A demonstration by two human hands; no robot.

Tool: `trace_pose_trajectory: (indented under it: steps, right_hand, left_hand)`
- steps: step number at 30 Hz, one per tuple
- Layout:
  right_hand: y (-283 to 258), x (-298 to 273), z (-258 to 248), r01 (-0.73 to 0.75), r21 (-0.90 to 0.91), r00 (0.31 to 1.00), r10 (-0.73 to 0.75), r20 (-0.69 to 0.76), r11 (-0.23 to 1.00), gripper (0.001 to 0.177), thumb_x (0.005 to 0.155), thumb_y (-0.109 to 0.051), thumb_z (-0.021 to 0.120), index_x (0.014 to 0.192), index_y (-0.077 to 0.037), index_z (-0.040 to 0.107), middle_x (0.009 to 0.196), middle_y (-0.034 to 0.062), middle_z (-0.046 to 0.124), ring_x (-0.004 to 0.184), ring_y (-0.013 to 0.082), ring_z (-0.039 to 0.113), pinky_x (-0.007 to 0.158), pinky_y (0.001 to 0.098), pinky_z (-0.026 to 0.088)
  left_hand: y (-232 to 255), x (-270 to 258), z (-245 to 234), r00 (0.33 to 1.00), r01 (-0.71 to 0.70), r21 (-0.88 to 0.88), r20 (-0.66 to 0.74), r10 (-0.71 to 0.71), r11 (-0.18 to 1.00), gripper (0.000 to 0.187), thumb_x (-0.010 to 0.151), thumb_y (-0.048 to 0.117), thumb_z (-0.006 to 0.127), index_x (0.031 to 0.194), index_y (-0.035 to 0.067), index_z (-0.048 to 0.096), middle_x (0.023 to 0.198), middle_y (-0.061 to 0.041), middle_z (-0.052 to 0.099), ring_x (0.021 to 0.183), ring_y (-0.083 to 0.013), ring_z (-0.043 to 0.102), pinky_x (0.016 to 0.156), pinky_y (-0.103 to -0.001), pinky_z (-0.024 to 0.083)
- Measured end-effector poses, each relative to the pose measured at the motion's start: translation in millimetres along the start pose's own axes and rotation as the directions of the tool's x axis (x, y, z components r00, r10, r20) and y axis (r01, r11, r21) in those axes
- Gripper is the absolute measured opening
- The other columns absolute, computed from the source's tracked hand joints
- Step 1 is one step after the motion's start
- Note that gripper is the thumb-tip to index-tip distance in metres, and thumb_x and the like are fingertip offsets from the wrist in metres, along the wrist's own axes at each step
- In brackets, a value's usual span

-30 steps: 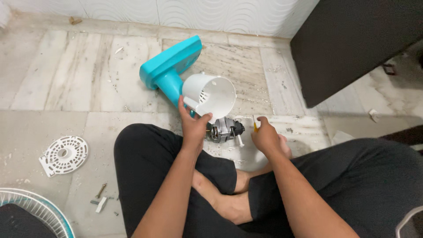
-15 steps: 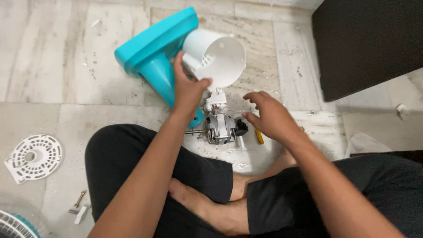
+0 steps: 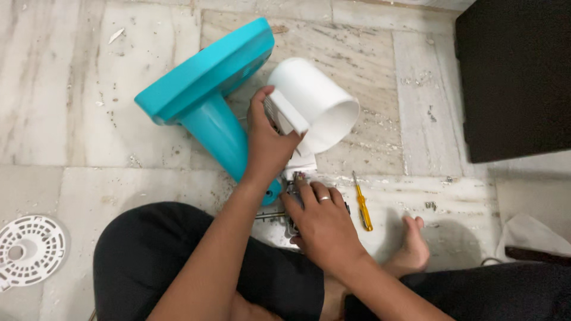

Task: The person sits on the floor and assembles a small fan motor. They use a screwdriver to tighten screws on the motor housing, then place a white plastic fan blade hub onto the motor shaft and secure it with a nut.

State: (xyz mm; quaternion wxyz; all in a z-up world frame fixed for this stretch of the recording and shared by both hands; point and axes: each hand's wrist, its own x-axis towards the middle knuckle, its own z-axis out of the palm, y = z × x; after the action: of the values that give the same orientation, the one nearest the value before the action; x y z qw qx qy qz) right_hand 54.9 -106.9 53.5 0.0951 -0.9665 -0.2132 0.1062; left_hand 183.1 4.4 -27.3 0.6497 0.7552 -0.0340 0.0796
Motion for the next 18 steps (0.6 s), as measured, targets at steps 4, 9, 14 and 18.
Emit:
trace_pose_trajectory:
  steps: [4, 9, 14, 18]
  right_hand:
    - [9, 5, 8, -0.004, 0.060, 1.000, 0.004, 0.001, 0.998, 0.081, 0.054, -0.016, 0.087, 0.130, -0.011, 0.059, 0.142, 0.0247, 0.050, 0.126, 0.0433, 0.048, 0.105, 0.0527, 0.036]
    - [24, 4, -1, 0.033, 0.208, 0.999, -0.033, -0.002, 0.978, 0.076, 0.052, -0.022, 0.087, 0.123, -0.010, 0.064, 0.136, 0.0238, 0.055, 0.123, 0.0420, 0.051, 0.104, 0.0529, 0.036]
    - [31, 0, -21, -0.001, 0.360, 0.997, -0.028, 0.077, 0.933, 0.073, 0.053, -0.024, 0.087, 0.122, -0.011, 0.065, 0.136, 0.0191, 0.057, 0.120, 0.0392, 0.057, 0.101, 0.0469, 0.043]
    - [45, -5, -41, 0.049, 0.540, 0.991, -0.109, 0.081, 0.841, 0.068, 0.056, -0.028, 0.086, 0.118, -0.010, 0.066, 0.132, 0.0126, 0.065, 0.120, 0.0343, 0.064, 0.098, 0.0410, 0.051]
  left_hand:
    - [4, 3, 0, 0.999, 0.035, 0.057, -0.020, -0.034, 0.998, 0.079, 0.084, 0.009, 0.085, 0.145, 0.009, 0.035, 0.143, -0.023, 0.045, 0.131, -0.0357, 0.052, 0.100, -0.043, 0.051]
    - [13, 13, -6, 0.906, 0.421, -0.258, 0.070, -0.417, 0.870, 0.069, 0.087, 0.015, 0.069, 0.146, 0.013, 0.033, 0.136, -0.013, 0.055, 0.113, -0.0264, 0.066, 0.083, -0.037, 0.058]
    - [28, 25, -16, 0.854, 0.509, -0.322, 0.069, -0.516, 0.798, 0.069, 0.087, 0.023, 0.074, 0.145, 0.012, 0.036, 0.133, -0.013, 0.058, 0.111, -0.0217, 0.065, 0.080, -0.035, 0.059]
    - [31, 29, -22, 0.823, 0.556, -0.308, 0.077, -0.562, 0.772, 0.072, 0.086, 0.029, 0.075, 0.146, 0.013, 0.037, 0.133, -0.009, 0.056, 0.110, -0.0194, 0.065, 0.080, -0.035, 0.060]
